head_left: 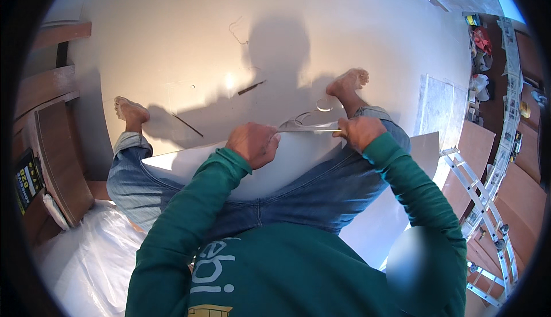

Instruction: The person wipes a wooden board with a cloth, then sits on the floor to measure and mark a white board using a ruler and a pencil. The person then stands up and wipes another wooden board with a cloth.

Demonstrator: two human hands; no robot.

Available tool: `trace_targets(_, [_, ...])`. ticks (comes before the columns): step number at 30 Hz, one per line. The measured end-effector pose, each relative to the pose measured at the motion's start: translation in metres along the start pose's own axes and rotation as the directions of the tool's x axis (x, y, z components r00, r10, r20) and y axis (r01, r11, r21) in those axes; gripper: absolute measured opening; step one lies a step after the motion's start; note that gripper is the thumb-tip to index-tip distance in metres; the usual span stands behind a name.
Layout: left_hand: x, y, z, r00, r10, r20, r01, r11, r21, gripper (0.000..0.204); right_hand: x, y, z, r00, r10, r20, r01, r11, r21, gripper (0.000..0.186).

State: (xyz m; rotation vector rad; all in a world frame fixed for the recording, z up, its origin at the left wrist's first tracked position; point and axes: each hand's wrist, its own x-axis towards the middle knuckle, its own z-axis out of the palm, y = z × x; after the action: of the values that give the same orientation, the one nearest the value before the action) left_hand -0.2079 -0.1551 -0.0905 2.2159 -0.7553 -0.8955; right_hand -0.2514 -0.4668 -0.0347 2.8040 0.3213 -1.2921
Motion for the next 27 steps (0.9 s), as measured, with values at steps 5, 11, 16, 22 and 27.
trace_targets(5, [0.02,0.009,0.002,0.995,-0.061,0.072,0.056,0.996,0.07,0.031,0.009,0.011,0.006,0.998,0.005,-0.061,-0.003,0.999,0.035,0.037])
trace_targets(11, [0.019,0.014,0.01,0.999,0.02,-0.046,-0.021,1.0,-0.015,0.033,-0.002,0.027,0.007,1.0,0.023,-0.019,-0.023,1.0,-0.007,0.037])
trace_targets(16, [0.037,0.025,0.022,0.999,-0.016,0.04,0.014,0.998,0.06,0.033,-0.001,0.04,0.006,0.999,0.028,0.017,-0.028,1.0,0.008,0.039])
trace_targets(22, [0.045,0.024,0.014,0.996,-0.036,0.076,0.041,0.997,-0.061,0.036,0.005,0.052,0.014,0.999,0.018,0.034,-0.017,0.999,-0.034,0.036])
trace_targets(27, [0.055,0.025,0.032,0.988,-0.07,0.138,0.08,0.995,-0.068,0.036,0.005,0.062,0.012,0.993,0.058,0.103,-0.063,0.997,0.044,0.035])
